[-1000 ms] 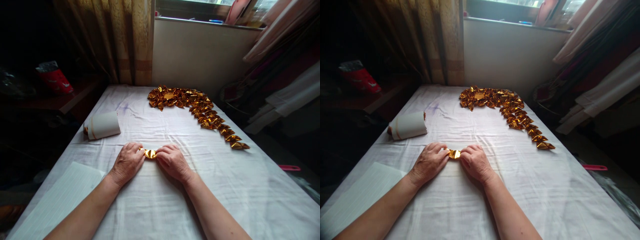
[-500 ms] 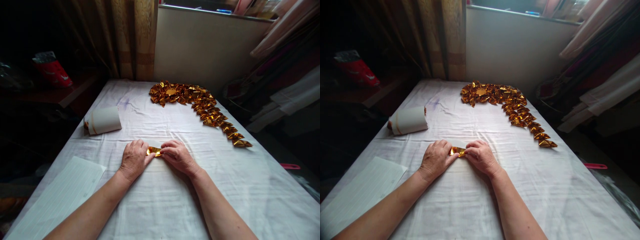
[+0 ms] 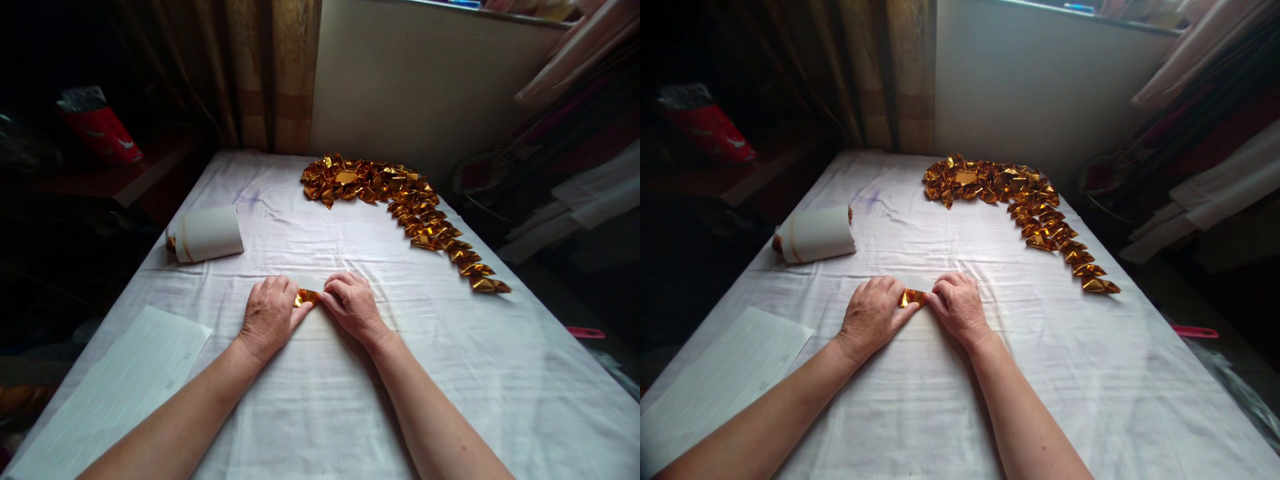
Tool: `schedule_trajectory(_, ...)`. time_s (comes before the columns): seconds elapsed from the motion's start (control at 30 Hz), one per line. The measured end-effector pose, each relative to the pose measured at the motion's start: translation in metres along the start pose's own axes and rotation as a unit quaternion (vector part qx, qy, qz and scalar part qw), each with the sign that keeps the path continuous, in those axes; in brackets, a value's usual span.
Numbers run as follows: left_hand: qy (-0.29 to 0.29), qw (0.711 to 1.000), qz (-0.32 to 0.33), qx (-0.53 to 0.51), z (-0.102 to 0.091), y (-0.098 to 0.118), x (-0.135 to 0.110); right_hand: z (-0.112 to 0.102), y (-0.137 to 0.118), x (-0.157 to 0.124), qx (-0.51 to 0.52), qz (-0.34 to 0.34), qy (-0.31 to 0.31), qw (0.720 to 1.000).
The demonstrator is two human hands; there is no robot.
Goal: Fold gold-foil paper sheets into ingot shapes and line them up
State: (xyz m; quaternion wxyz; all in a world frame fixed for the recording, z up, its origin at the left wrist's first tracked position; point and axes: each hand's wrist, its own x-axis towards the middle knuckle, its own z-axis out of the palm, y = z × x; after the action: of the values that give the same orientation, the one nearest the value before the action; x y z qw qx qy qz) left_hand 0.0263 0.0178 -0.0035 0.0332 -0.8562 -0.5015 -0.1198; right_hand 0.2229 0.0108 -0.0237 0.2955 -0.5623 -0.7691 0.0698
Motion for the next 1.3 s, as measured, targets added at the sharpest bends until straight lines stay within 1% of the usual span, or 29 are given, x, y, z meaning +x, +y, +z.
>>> schedule_trajectory(0.27, 0.008, 1.000, 0.005, 0.011, -0.002, 0.003, -0.001, 0.001, -0.007, 0.003, -0.037, 0.030, -0.008, 0.999)
schedule_trajectory(0.47, 0.002, 1.000, 0.002, 0.015, -0.001, 0.004, 0.001, 0.001, -0.009, 0.004, -0.040, 0.040, -0.020, 0.998)
schedule_trajectory(0.63, -0.001, 1.000, -0.007, 0.023, -0.001, 0.006, 0.001, 0.002, -0.012, 0.004, -0.057, 0.045, -0.010, 0.997)
schedule_trajectory(0.83, -0.010, 0.999, -0.025, 0.018, -0.002, 0.009, 0.001, 0.004, -0.016, 0.003, -0.064, 0.060, -0.014, 0.996)
schedule_trajectory(1.0, -0.012, 0.999, -0.027, 0.011, -0.002, 0.010, 0.001, 0.007, -0.015, 0.002, -0.049, 0.088, -0.007, 0.995)
schedule_trajectory(1.17, -0.012, 1.000, -0.023, 0.011, -0.002, 0.011, 0.001, 0.008, -0.015, 0.003, -0.028, 0.092, -0.011, 0.995)
schedule_trajectory(1.3, 0.001, 1.000, -0.012, 0.008, 0.001, 0.008, 0.003, 0.009, -0.015, 0.003, -0.027, 0.096, -0.006, 0.995)
